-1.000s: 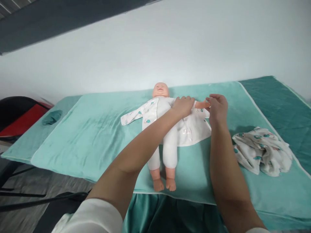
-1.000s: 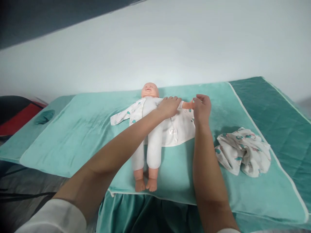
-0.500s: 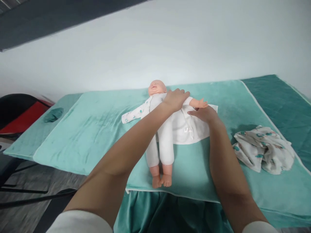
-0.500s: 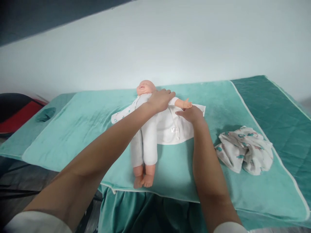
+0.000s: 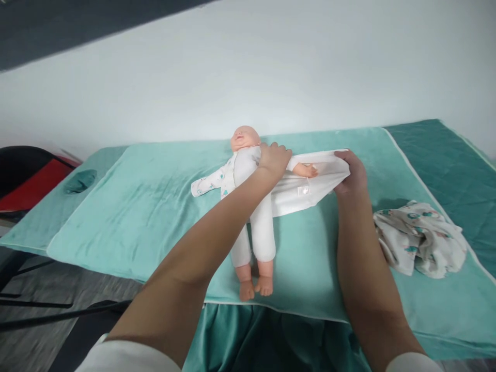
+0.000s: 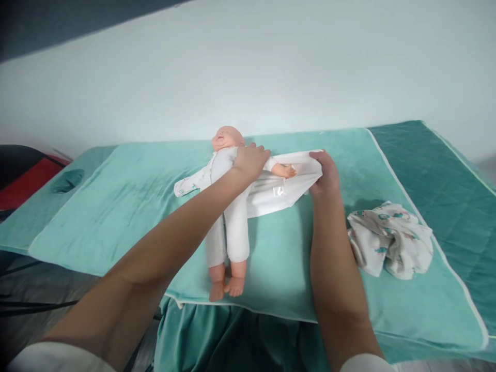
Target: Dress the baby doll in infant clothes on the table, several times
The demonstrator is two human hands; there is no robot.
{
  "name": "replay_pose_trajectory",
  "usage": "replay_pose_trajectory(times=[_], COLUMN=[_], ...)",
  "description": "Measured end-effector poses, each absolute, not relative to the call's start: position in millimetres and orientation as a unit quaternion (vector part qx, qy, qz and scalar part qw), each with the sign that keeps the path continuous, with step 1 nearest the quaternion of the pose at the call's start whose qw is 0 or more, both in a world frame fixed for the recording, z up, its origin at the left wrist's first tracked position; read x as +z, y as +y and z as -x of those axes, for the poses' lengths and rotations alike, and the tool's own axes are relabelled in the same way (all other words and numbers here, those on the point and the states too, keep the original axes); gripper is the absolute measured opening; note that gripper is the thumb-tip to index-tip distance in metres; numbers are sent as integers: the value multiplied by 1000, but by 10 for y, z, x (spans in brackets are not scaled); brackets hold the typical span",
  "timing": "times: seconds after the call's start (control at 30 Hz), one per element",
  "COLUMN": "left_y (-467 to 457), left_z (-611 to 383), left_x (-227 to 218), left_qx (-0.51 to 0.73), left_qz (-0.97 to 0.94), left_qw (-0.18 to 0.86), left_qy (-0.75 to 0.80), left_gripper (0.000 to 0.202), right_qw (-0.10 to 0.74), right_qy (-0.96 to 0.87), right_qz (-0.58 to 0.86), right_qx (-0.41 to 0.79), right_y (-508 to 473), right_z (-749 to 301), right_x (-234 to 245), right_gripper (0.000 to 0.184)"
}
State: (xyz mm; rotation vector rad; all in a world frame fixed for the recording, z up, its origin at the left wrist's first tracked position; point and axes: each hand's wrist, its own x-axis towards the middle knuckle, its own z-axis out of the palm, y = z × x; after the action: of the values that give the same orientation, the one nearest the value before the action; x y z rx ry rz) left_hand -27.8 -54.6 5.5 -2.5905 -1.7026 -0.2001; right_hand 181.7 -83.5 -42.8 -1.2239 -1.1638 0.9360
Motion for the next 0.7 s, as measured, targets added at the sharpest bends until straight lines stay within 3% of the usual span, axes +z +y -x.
replay_pose_trajectory(times=[0.17, 0.33, 0.43, 0.53, 0.7], left_y=[-501, -621, -636, -632, -724], left_z=[238, 145, 254, 478, 800], left_x=[-34, -20, 36, 143, 250], left_qx=[-85, -26, -53, -174, -292], left_qz=[819, 814, 825, 853, 868], left_qw=[35, 33, -26, -141, -225], left_qy=[-566, -579, -562, -472, -333], left_gripper=[24, 34, 43, 46, 7], right_qw=[564, 520, 529, 488, 411], right_qy=[-423, -434, -467, -496, -527], right_qz=[490, 427, 356, 262, 192], right_qx=[513, 599, 613, 668, 719], right_y=[-929, -1045, -1124, -1199, -1259], right_z=[-1688, -1433, -1300, -1207, -1141], right_x=[-283, -184, -166, -154, -149], right_gripper=[29, 37, 42, 50, 49])
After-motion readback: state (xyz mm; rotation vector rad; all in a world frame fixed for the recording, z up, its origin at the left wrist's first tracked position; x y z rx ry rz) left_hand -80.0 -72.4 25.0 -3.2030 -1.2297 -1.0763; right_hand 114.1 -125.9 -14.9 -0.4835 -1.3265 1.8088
